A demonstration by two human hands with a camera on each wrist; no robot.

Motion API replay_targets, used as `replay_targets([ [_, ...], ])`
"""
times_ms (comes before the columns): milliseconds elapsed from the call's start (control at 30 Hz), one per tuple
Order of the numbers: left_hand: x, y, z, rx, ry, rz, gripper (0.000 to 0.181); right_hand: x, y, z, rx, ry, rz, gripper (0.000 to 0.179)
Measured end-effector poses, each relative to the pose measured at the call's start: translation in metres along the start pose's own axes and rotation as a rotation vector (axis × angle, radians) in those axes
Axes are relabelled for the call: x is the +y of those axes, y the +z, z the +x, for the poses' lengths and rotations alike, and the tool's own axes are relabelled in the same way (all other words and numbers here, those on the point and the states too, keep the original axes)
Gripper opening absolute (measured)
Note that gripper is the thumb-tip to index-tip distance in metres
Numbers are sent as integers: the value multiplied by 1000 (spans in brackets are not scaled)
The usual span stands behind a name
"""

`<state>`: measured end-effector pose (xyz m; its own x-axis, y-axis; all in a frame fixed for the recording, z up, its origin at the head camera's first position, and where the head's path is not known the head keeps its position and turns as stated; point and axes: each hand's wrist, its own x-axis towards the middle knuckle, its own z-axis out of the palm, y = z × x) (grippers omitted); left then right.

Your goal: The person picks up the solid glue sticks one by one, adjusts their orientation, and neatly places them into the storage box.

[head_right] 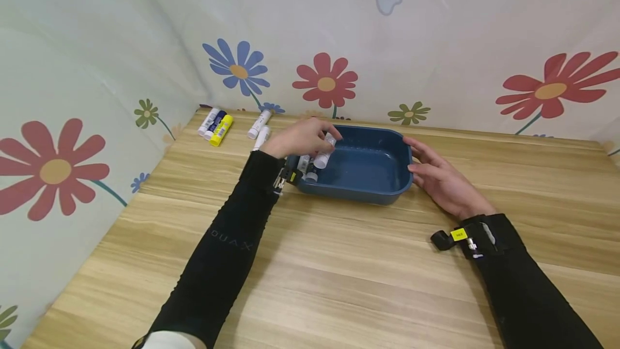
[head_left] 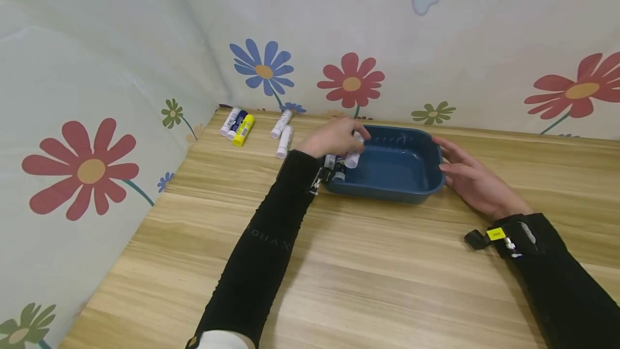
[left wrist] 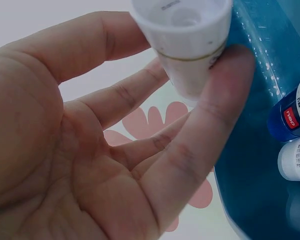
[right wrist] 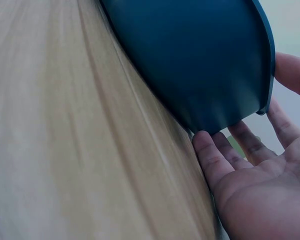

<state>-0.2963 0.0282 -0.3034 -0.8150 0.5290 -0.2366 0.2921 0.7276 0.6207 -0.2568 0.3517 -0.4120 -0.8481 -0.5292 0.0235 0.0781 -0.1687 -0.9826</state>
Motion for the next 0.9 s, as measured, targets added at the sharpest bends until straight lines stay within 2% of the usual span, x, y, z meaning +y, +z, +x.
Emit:
replay_targets([
  [267,1,1,0,10,10,-6,34,-1,1,-1,11,-13,-15,61],
  [467,-6,2,-5,36,-5,-6,34,3,7,1,-10,-16,-10,61],
  [700,-9,4,1,-9,-25,-44,35,6,6,3,-8,-16,2,62],
  [900,1,3,8,-47,-71,46,35,4,1,-1,-11,-32,15,61],
])
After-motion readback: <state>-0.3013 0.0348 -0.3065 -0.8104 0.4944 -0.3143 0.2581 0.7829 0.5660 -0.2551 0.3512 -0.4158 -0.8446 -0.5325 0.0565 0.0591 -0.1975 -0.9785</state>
